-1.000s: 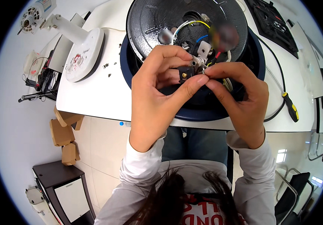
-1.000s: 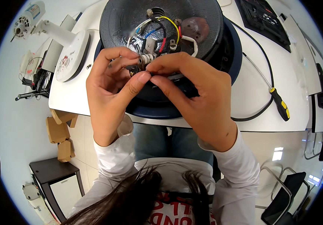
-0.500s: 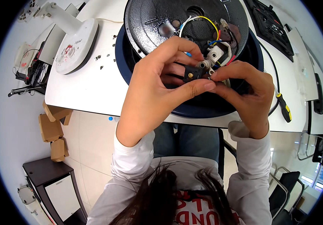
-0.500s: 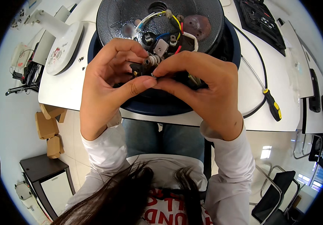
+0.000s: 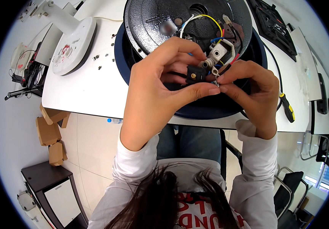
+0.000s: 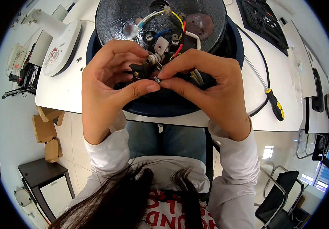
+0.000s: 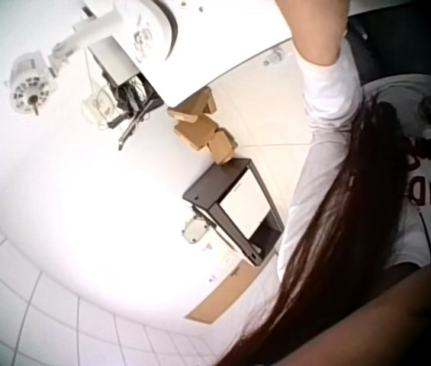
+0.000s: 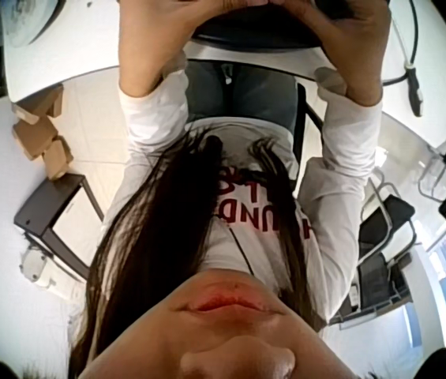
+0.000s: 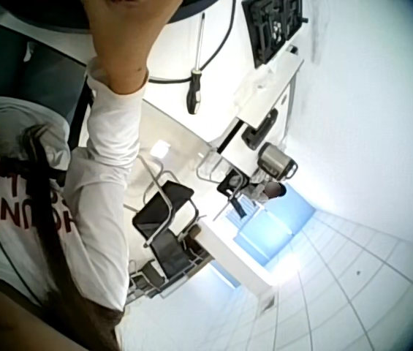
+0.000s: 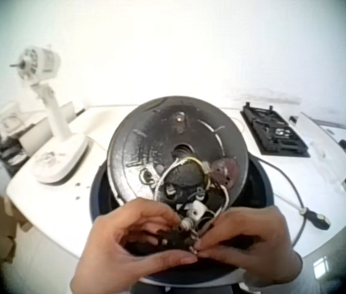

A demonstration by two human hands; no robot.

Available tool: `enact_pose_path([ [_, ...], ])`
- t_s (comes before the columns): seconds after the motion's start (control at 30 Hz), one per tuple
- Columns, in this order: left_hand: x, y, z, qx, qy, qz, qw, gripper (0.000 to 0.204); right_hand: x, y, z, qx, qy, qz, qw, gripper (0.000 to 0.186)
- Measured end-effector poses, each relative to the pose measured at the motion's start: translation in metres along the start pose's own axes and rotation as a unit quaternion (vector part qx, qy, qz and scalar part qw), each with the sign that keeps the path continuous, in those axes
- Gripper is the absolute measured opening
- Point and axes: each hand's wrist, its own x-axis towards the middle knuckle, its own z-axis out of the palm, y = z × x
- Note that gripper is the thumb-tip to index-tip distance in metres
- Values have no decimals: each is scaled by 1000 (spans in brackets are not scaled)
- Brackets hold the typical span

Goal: The person works on the internal wiring of a ceiling fan motor, using a screwdriver to tighten terminal screws and connecting multiple colored wires. They repeatedly adjust and secure the connections throughout the clip.

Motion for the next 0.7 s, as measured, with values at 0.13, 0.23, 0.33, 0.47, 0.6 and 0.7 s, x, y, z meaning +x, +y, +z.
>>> enact_pose_path([
  [0.13,-2,-1,3,-68,33,0,997,46,-2,-1,3,6,26,4,1000,12],
  [0.23,-1,-2,4,-68,37,-11,997,41,-3,0,5,16,43,26,999,12],
  [0.33,-1,-4,5,-80,39,4,996,38,-1,-3,6,1,52,42,998,11],
  [0.47,-1,-4,5,-72,29,13,997,35,-1,-2,8,-2,60,46,997,11],
  [0.6,-1,-1,5,-53,20,29,998,27,-1,1,9,6,74,36,997,13],
  [0.7,0,-4,3,-66,21,26,997,20,-3,-1,4,-10,69,37,997,13],
])
